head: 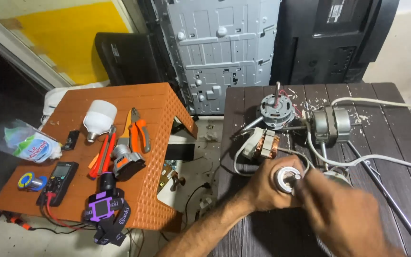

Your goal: The person uses a small metal tool to scrape and clean the interior of a cylindrical electrical component held in their left hand. They repeatedly rotate the component and scrape its inner surface while working at a cluttered table with other disassembled parts and tools nearby.

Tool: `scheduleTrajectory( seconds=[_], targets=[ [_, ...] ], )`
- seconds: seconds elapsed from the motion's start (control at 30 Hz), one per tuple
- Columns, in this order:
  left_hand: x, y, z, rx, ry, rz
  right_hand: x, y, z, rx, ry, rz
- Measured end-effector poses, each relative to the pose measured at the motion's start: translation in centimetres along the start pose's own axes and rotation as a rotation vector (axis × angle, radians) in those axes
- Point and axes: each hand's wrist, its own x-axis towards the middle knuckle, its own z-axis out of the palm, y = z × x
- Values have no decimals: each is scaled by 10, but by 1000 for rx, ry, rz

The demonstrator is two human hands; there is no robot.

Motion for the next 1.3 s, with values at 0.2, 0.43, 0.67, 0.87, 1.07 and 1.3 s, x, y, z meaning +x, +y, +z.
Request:
scheduleTrajectory(
  seconds=[0.2,0.43,0.67,0.87,1.07,1.3],
  targets=[
    [2,11,0,65,0,-16,4,-7,-8,-56,-60,79],
    [1,9,1,82,-3,-82,8,-3,-9,-76,1,67],
    [3,9,0,33,-7,-71,-3,-6,-5,-45,64,46],
    [5,20,-1,14,-1,-61,2,0,-1,10,75,33],
    [8,21,-1,-13,3,-44,8,-5,-13,-11,37,28],
    [13,29,5,91,-90,-39,42,7,-28,97,41,81]
  ],
)
